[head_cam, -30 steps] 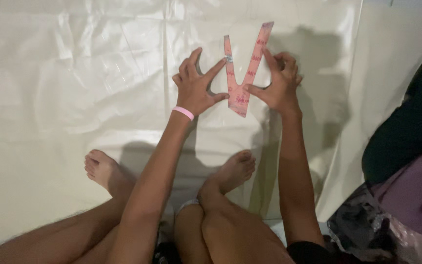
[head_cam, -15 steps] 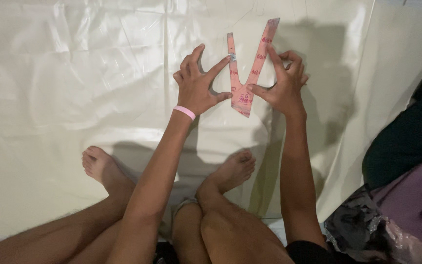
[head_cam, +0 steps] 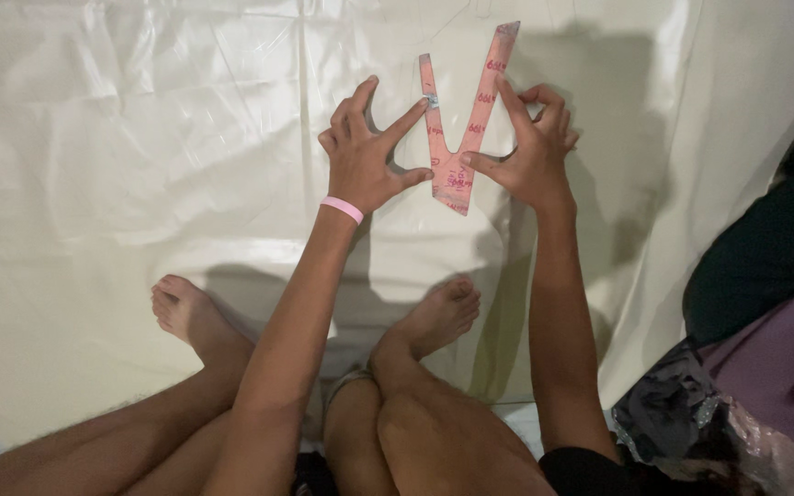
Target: The person sits on the floor and uses a pink pattern piece and a white marking tool to trace outlines onto a large sheet of white fabric. They repeatedly reposition the pattern and trace its edges to create multiple shapes on the material.
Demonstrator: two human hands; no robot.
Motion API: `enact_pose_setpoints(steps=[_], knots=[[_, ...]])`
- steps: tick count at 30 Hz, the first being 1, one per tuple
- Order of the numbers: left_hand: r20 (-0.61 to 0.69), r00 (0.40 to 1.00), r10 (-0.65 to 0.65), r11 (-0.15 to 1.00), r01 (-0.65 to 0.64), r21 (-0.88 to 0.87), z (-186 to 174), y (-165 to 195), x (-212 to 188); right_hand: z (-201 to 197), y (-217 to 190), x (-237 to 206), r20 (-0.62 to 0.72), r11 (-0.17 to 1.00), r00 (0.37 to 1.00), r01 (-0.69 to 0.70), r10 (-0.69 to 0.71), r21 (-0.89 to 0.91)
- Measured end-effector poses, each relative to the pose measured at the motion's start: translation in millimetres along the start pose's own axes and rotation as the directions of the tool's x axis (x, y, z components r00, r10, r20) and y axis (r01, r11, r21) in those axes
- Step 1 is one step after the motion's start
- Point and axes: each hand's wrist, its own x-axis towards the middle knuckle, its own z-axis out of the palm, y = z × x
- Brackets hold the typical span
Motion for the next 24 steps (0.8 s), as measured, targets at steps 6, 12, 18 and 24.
enact_pose_setpoints(steps=[6, 12, 18, 24], knots=[[-0.008, 1.0, 0.002, 1.0, -0.002, 0.019, 0.5, 0.3, 1.0, -2.7, -3.6, 2.6, 0.003, 1.0, 1.0, 0.0, 0.0, 0.003], [0.01, 1.0, -0.01, 0.999, 0.01, 0.031, -2.3, 1.7, 1.6, -2.4, -6.0, 1.6, -0.003, 1.0, 1.0, 0.005, -0.005, 0.003], [0.018, 1.0, -0.012, 1.0, 0.012, 0.022, -4.1, 2.7, 2.4, -0.7, -3.2, 2.6, 0.008, 1.0, 1.0, -0.003, 0.003, -0.031], [0.009, 1.0, -0.01, 1.0, 0.01, 0.013, -5.0, 2.7, 1.7, -0.6, -1.8, 2.2, 0.009, 0.999, 1.0, 0.016, -0.015, -0.03]])
